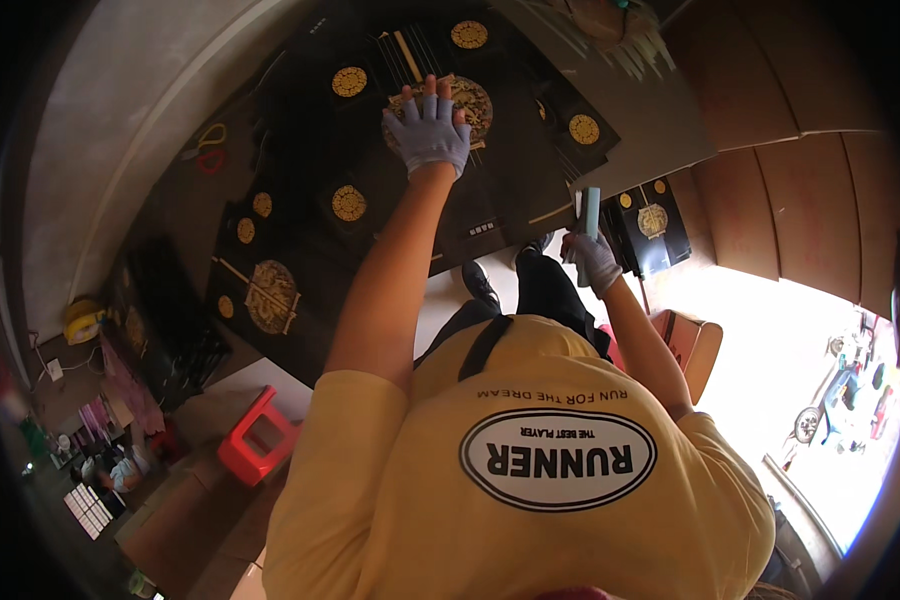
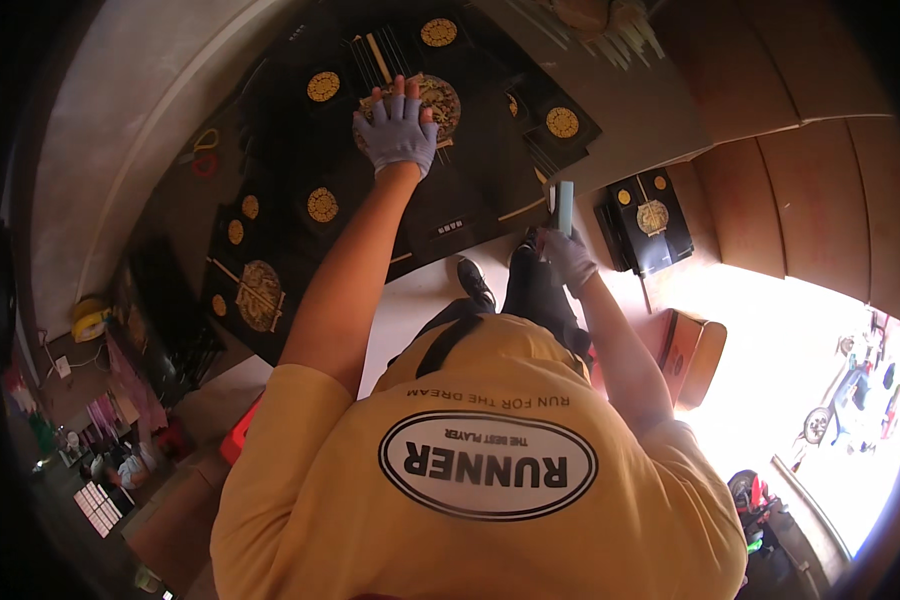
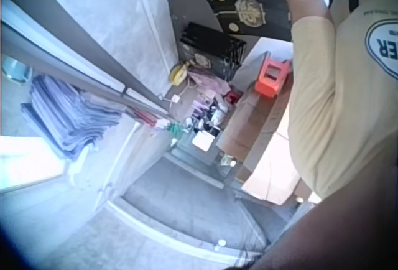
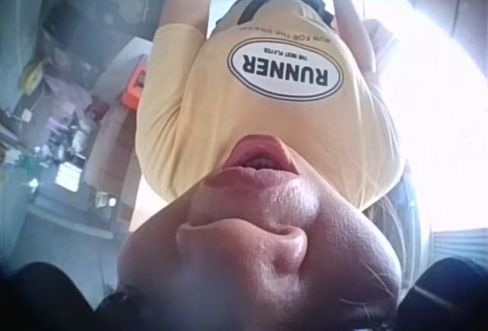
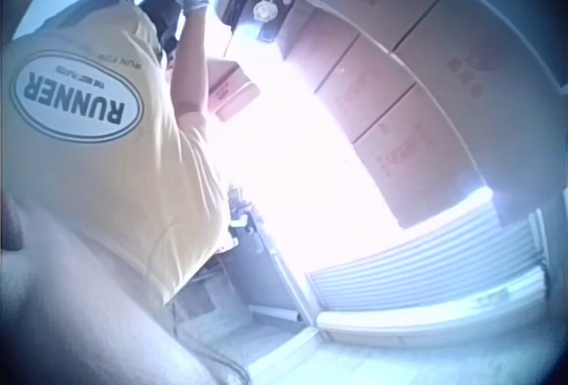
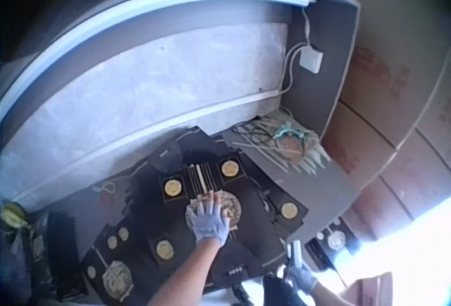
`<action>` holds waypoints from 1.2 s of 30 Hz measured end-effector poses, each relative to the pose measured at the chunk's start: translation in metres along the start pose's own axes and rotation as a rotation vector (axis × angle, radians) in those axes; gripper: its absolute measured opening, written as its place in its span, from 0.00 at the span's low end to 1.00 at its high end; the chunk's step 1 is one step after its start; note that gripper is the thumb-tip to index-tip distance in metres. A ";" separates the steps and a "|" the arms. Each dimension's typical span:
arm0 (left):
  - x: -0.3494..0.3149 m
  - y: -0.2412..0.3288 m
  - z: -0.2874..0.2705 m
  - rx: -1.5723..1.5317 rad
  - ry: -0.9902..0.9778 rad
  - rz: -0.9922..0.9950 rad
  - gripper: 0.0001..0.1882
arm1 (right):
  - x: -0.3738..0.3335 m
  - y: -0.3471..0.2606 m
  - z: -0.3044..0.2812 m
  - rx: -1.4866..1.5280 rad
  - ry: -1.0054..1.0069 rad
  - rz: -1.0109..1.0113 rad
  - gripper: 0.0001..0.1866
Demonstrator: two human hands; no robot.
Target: The person applies a strip of adhesive tape to the edge of a black rectangular package with gold patterns using a handheld dispenser. They repeatedly smooth the tape down with their gloved fingers to ensure it adheres properly. The person handles multiple packages, applying tape to each one individually.
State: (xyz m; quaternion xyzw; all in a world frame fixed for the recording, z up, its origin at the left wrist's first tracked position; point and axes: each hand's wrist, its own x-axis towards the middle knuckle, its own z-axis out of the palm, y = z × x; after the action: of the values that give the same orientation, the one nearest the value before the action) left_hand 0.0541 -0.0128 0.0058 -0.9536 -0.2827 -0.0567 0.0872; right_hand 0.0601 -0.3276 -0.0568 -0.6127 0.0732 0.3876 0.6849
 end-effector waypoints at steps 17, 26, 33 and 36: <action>-0.003 0.001 0.010 0.105 0.032 0.105 0.42 | -0.020 0.012 -0.004 -0.235 -0.176 -0.043 0.21; -0.001 -0.002 0.019 0.089 0.055 0.093 0.42 | -0.014 0.012 0.029 -0.716 0.000 0.078 0.12; 0.000 -0.007 0.011 -0.063 0.138 0.273 0.38 | 0.019 -0.087 0.002 -0.847 -0.024 0.106 0.15; -0.009 -0.006 0.006 -0.034 0.166 0.311 0.35 | 0.028 -0.043 0.003 -1.040 -0.146 -0.025 0.15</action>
State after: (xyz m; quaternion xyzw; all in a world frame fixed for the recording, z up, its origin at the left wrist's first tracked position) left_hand 0.0436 -0.0111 -0.0011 -0.9792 -0.1228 -0.1257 0.1016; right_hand 0.1050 -0.3107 -0.0383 -0.8439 -0.1843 0.4062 0.2982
